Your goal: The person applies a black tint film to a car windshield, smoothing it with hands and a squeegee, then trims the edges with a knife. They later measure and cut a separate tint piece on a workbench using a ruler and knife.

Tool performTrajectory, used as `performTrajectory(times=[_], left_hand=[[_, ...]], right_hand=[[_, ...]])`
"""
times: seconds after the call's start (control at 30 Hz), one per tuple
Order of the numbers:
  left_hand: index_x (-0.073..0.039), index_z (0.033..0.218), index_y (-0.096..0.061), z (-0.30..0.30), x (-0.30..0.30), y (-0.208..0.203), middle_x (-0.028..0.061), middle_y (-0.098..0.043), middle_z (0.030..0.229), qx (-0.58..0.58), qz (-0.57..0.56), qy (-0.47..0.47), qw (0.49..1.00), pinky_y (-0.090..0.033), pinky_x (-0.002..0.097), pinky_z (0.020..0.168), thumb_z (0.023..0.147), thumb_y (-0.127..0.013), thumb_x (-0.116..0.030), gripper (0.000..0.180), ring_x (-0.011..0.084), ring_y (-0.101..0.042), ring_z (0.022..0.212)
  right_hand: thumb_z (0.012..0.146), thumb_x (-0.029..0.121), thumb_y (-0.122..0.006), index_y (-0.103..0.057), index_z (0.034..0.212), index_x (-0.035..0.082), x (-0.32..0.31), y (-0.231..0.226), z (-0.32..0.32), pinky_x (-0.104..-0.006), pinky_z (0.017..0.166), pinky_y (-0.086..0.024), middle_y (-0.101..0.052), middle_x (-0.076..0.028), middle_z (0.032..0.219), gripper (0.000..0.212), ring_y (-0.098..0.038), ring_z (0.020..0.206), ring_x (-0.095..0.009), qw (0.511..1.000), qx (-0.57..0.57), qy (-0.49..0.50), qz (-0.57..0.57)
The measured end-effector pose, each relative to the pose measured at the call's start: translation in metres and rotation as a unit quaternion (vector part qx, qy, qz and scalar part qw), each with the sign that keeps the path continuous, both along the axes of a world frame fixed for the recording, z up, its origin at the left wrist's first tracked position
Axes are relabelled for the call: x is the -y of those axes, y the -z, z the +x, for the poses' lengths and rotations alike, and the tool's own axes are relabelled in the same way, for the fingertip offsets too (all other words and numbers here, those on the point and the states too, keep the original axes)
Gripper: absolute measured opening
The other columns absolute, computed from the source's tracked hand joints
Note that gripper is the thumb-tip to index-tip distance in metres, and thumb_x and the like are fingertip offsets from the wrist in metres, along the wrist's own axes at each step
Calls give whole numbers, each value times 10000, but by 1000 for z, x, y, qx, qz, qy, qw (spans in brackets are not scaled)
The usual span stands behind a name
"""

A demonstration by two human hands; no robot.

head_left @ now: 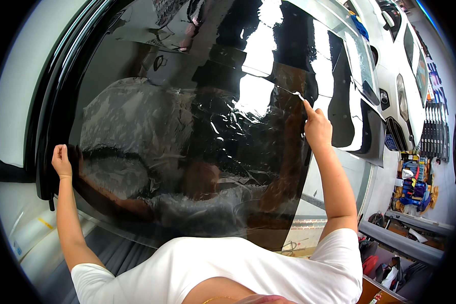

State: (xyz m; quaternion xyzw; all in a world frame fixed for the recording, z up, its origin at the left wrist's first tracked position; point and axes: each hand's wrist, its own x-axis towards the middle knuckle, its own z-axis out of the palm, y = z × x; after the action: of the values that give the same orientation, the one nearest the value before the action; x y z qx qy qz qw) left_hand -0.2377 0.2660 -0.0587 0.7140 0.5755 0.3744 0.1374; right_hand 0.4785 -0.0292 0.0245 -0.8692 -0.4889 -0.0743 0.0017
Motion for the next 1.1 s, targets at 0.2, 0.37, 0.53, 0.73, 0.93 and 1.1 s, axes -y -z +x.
performTrajectory(times=[0.2, 0.37, 0.53, 0.73, 0.93, 1.1], left_hand=[[-21, 846, -563, -6, -3, 5, -20, -499, 700, -3, -8, 0, 1000, -389, 218, 603, 920, -555, -219, 211, 69, -436, 633], [-36, 848, -558, -17, -6, 2, -31, -469, 687, 1, -60, 19, 998, -373, 208, 592, 917, -557, -221, 198, 61, -415, 623], [-59, 949, -619, -15, -5, -36, -27, -511, 750, 162, -300, -32, 939, -367, 170, 570, 923, -540, -323, 277, 32, -457, 651], [-37, 1052, -612, -40, 94, -42, -16, -571, 859, -13, -140, -101, 985, -365, 190, 612, 934, -539, -248, 253, 67, -479, 706], [-10, 1259, -479, 34, 265, -33, 159, -459, 1284, -192, -68, -128, 971, -313, 404, 1019, 867, -583, -194, 445, 309, -424, 1196], [-4, 1407, -282, 70, 294, -13, 205, -290, 1443, -154, -33, -177, 972, -177, 426, 1100, 900, -521, -304, 636, 351, -269, 1330]], right_hand=[[804, 31, -518, -537, 1272, 232, 7, -1, 23, -405, 660, -503, -561, -101, 854, 510, -625, 734, -291, 995, 36, 66, -60], [798, 28, -519, -543, 1267, 234, 18, 2, 56, -409, 652, -510, -569, -114, 870, 513, -634, 741, -302, 992, 59, 94, -57], [826, 63, -524, -578, 1226, 249, 30, 8, 102, -412, 645, -510, -560, -110, 836, 444, -636, 748, -320, 989, 90, 117, -33], [825, 75, -488, -569, 1226, 243, 35, 13, 160, -413, 700, -520, -594, -127, 929, 443, -645, 815, -313, 986, 93, 135, -24], [845, 104, -469, -561, 1232, 288, 32, 17, 216, -408, 708, -520, -593, -99, 947, 438, -642, 857, -288, 977, 112, 179, -24], [862, 145, -489, -557, 1228, 317, 26, 17, 253, -402, 723, -531, -602, -97, 1023, 410, -646, 895, -277, 967, 107, 229, -23]])
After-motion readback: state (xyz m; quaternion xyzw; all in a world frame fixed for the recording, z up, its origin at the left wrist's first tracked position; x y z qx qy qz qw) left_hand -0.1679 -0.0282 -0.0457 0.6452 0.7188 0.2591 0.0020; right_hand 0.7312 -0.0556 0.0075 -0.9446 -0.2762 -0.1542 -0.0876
